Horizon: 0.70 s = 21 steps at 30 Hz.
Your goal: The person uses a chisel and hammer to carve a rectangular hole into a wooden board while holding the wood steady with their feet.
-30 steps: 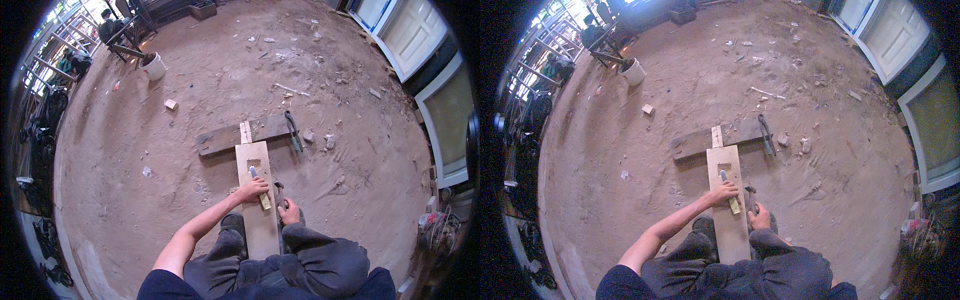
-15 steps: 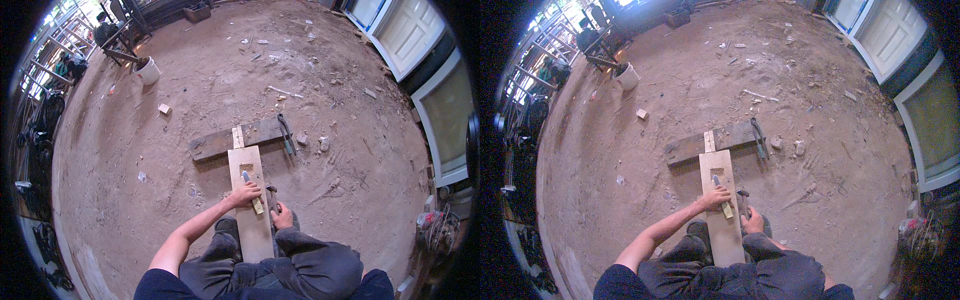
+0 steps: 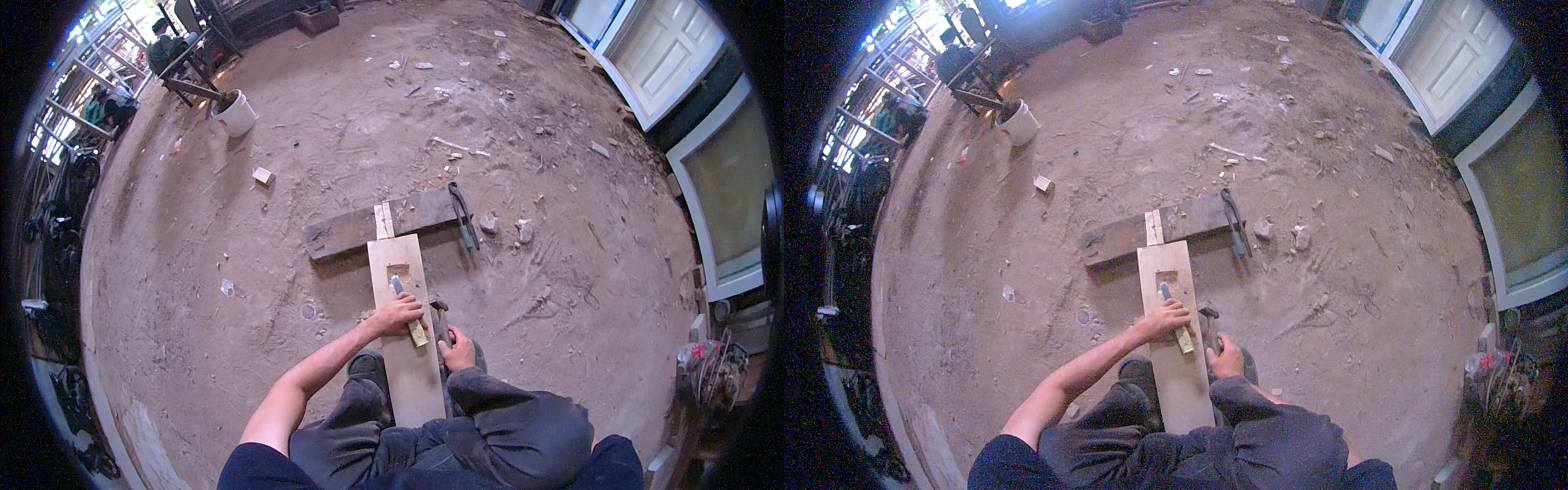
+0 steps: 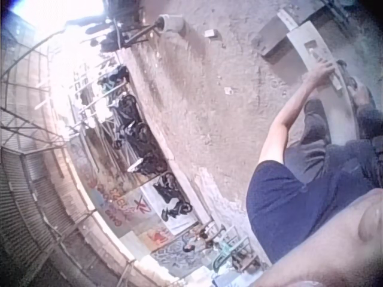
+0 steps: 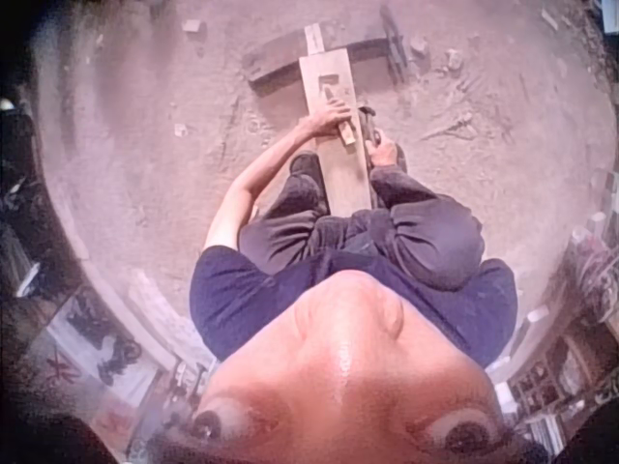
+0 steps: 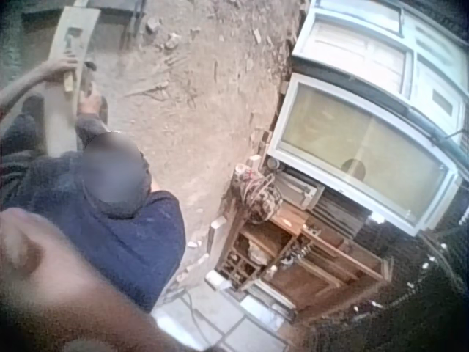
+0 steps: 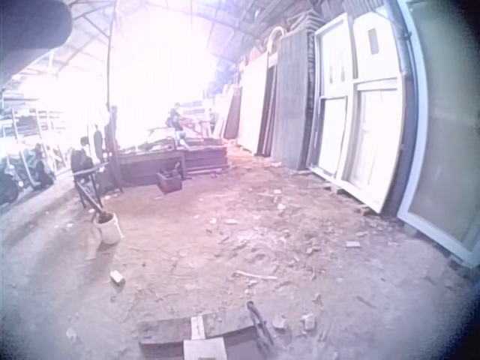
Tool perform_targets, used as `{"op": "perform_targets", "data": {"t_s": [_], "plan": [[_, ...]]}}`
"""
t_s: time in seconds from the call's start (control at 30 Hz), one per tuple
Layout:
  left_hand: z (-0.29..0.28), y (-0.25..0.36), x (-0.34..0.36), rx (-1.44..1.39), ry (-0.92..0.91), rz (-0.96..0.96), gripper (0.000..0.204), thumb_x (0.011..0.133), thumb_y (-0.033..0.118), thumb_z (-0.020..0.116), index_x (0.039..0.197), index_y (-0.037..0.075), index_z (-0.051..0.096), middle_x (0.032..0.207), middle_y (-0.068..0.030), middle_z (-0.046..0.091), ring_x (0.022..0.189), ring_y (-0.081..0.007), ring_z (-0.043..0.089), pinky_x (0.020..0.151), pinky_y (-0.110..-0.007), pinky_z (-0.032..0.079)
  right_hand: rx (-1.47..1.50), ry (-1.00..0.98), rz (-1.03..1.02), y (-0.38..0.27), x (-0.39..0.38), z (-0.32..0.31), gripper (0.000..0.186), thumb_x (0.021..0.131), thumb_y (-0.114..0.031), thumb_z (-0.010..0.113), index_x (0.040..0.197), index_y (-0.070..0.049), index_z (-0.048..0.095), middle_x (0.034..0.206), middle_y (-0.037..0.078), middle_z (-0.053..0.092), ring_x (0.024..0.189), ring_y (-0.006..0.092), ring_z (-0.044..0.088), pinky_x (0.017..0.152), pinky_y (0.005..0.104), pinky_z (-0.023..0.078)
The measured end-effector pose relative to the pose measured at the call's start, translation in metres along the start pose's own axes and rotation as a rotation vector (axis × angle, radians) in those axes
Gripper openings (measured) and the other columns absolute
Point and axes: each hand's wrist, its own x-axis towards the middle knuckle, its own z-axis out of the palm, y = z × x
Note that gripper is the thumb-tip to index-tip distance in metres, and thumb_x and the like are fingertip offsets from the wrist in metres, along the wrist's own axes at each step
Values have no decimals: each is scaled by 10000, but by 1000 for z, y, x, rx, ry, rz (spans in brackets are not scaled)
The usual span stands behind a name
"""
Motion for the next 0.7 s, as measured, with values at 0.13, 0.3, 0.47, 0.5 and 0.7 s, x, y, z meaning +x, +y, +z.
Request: {"op": "perform_targets", "data": {"t_s": [0.13, 0.3, 0.47, 0.5, 0.7], "plan": [[-2, -1, -3, -15, -23, -12, 279, 746, 280, 742, 804, 94, 542, 844, -56, 534, 892, -253, 535, 861, -384, 407, 10, -23, 19, -1, 0, 1, 532, 758, -248, 710, 1238, -65, 571, 1070, 217, 661, 998, 374, 639, 870, 436, 496], [3, -4, -5, 15, -51, -10, 278, 721, 244, 740, 828, 92, 533, 880, -64, 534, 920, -259, 527, 871, -384, 408, 61, -5, 4, 5, 2, 4, 518, 747, -246, 713, 1221, -82, 586, 1002, 210, 677, 945, 372, 654, 833, 431, 510], [-1, -1, -4, 1, -72, -24, 277, 722, 240, 739, 825, 88, 530, 877, -64, 532, 916, -264, 527, 871, -385, 408, 4, 51, -47, -1, -1, 3, 458, 734, -173, 724, 1171, -85, 619, 924, 156, 693, 845, 292, 676, 760, 379, 523], [1, -3, -5, -7, -60, -27, 274, 729, 245, 738, 816, 88, 531, 868, -62, 533, 910, -264, 529, 866, -385, 410, 5, 54, -56, -1, -1, 3, 461, 732, -173, 725, 1171, -82, 618, 928, 158, 693, 848, 288, 677, 760, 377, 523], [0, -3, -3, -3, 7, -2, 286, 769, 291, 730, 778, 85, 532, 830, -62, 534, 867, -259, 535, 838, -383, 416, -7, 50, -19, 1, 0, 5, 469, 740, -176, 725, 1183, -73, 611, 946, 163, 693, 845, 286, 681, 757, 375, 525]]}}
